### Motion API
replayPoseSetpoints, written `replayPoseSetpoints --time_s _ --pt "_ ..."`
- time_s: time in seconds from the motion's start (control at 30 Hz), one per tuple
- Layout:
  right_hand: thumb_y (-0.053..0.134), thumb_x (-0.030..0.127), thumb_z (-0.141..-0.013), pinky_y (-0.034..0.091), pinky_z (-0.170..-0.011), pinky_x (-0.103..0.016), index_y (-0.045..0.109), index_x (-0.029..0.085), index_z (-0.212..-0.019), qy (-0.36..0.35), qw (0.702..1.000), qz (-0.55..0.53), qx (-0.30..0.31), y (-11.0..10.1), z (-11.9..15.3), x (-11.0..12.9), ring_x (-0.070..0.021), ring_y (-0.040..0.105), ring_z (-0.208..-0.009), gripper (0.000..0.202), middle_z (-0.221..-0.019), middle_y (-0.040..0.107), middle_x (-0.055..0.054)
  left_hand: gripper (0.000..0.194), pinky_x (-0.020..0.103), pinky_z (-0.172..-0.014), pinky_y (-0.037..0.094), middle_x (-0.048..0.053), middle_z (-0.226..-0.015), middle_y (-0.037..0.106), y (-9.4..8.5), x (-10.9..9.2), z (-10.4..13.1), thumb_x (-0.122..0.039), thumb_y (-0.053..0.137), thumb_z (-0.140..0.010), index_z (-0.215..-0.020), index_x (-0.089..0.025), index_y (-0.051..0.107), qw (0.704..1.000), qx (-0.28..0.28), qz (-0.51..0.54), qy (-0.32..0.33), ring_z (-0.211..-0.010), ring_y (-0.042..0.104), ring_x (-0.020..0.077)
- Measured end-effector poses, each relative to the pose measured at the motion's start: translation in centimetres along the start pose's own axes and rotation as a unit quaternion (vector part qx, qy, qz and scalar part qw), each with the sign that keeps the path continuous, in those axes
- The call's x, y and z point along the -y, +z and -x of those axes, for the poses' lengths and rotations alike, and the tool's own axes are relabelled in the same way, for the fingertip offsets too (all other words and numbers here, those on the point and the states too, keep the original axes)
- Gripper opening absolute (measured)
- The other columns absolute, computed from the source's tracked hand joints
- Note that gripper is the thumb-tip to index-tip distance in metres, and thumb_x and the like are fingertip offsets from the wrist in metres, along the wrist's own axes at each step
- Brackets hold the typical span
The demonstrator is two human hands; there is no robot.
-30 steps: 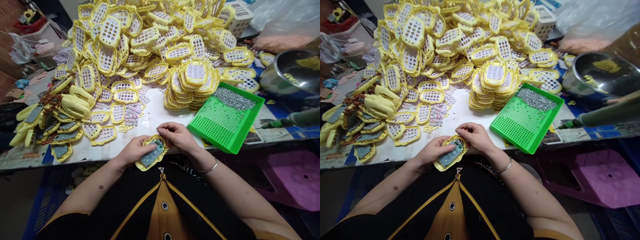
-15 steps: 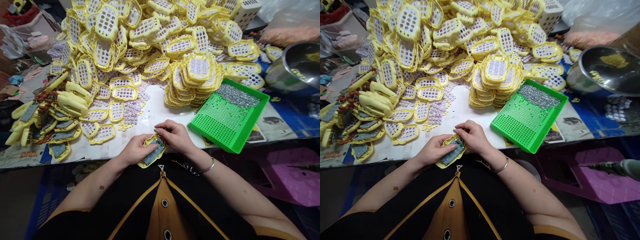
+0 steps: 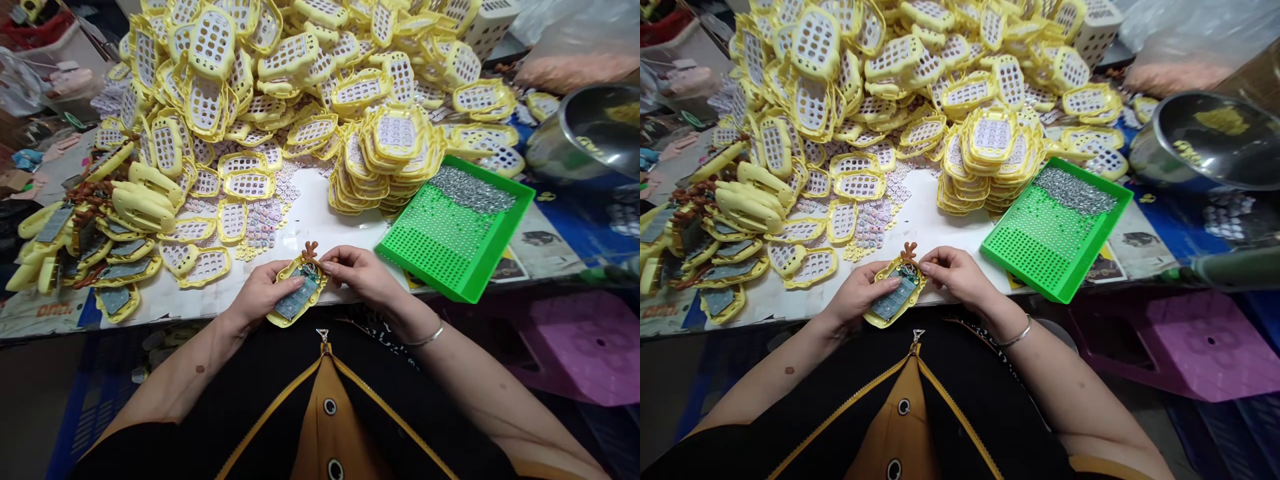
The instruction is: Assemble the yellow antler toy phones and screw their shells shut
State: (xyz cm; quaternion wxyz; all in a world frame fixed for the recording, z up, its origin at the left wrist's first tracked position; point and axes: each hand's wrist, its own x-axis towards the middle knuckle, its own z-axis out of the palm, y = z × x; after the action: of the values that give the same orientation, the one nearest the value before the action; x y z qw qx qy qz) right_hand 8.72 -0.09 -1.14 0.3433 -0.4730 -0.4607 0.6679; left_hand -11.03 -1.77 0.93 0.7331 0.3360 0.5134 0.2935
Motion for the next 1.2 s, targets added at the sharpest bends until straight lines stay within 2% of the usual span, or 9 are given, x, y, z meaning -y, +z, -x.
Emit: replayPoseSetpoints --time_s 0.27,0.53,0.63,0.7,0.77,0.83,0.9,1.0,1.2 --pt "0.076 0.040 -0.066 0.050 -0.083 -0.038 0.054 0.020 -0.118 -0.159 0.976 0.101 -0.105 1.7 0.2 -0.7 -0.0197 0.058 -0.091 0.060 -0.101 0.060 -0.007 0.043 0.027 -0.071 0.051 0.005 -0.092 0.072 0.0 0.3 0.0 -0.035 0.079 -0.067 -0.103 -0.015 0.066 0.998 -0.041 -0.013 0.041 -0.076 0.066 0.0167" --pt "0.067 0.041 -0.077 0.050 -0.089 -0.039 0.050 0.023 -0.116 -0.112 0.993 -0.015 -0.028 2.9 -0.5 -1.3 -0.0191 0.061 -0.093 0.046 -0.100 0.063 -0.006 0.040 0.024 -0.073 0.051 0.002 -0.093 0.071 0.4 0.2 0.1 -0.031 0.081 -0.064 -0.098 -0.017 0.066 0.995 -0.057 -0.002 0.080 -0.077 0.064 0.0142" --pt "0.068 0.044 -0.077 0.053 -0.083 -0.037 0.047 0.023 -0.122 -0.190 0.977 0.062 -0.078 2.1 -0.4 0.6 -0.0195 0.062 -0.091 0.054 -0.103 0.062 -0.007 0.045 0.025 -0.073 0.053 0.003 -0.092 0.072 0.5 -0.4 0.0 -0.030 0.081 -0.064 -0.103 -0.018 0.062 0.993 -0.045 0.079 0.072 -0.078 0.067 0.0146" --pt "0.067 0.039 -0.079 0.052 -0.085 -0.039 0.048 0.023 -0.125 -0.313 0.911 0.205 -0.173 0.6 -0.2 3.0 -0.0215 0.060 -0.096 0.052 -0.108 0.061 -0.009 0.052 0.028 -0.074 0.055 0.002 -0.093 0.072 0.5 -1.1 0.0 -0.030 0.080 -0.066 -0.111 -0.021 0.057 0.987 -0.038 0.141 0.071 -0.079 0.069 0.0165" --pt "0.060 0.030 -0.085 0.049 -0.088 -0.042 0.057 0.022 -0.115 -0.398 0.795 0.364 -0.277 -1.7 -0.2 5.5 -0.0237 0.058 -0.100 0.031 -0.105 0.062 -0.010 0.055 0.033 -0.071 0.058 0.002 -0.092 0.072 0.2 -1.7 0.0 -0.031 0.078 -0.068 -0.116 -0.024 0.053 0.981 -0.039 0.182 0.059 -0.077 0.070 0.0188" --pt "0.052 0.022 -0.088 0.047 -0.090 -0.046 0.063 0.019 -0.105 -0.401 0.693 0.491 -0.342 -4.2 -0.5 7.5 -0.0261 0.057 -0.098 0.020 -0.102 0.062 -0.012 0.050 0.035 -0.064 0.060 0.004 -0.091 0.072 0.0 -2.1 -0.2 -0.030 0.075 -0.070 -0.114 -0.022 0.054 0.978 -0.041 0.201 0.036 -0.074 0.071 0.0209" --pt "0.049 0.017 -0.088 0.046 -0.088 -0.050 0.065 0.017 -0.103 -0.365 0.624 0.590 -0.360 -6.3 -1.2 8.6 -0.0301 0.056 -0.100 0.022 -0.106 0.062 -0.015 0.038 0.034 -0.061 0.060 0.007 -0.091 0.072 -0.3 -2.3 -0.4 -0.026 0.072 -0.072 -0.107 -0.016 0.058 0.977 -0.048 0.205 0.016 -0.073 0.071 0.0217" --pt "0.046 0.014 -0.088 0.045 -0.085 -0.051 0.066 0.019 -0.095 -0.331 0.582 0.660 -0.341 -8.0 -2.3 8.7 -0.0327 0.054 -0.103 0.022 -0.111 0.062 -0.015 0.025 0.032 -0.061 0.061 0.011 -0.092 0.073 -0.6 -2.3 -0.7 -0.020 0.068 -0.074 -0.097 -0.011 0.063 0.976 -0.062 0.207 0.005 -0.073 0.071 0.0210" --pt "0.044 0.014 -0.091 0.042 -0.094 -0.051 0.062 0.024 -0.101 -0.383 0.572 0.640 -0.341 -6.6 -1.0 7.2 -0.0292 0.054 -0.111 0.022 -0.122 0.060 -0.011 0.022 0.033 -0.073 0.060 0.011 -0.097 0.074 -0.5 -3.1 -0.7 -0.023 0.068 -0.074 -0.093 -0.012 0.068 0.973 -0.040 0.222 0.055 -0.079 0.071 0.0205"
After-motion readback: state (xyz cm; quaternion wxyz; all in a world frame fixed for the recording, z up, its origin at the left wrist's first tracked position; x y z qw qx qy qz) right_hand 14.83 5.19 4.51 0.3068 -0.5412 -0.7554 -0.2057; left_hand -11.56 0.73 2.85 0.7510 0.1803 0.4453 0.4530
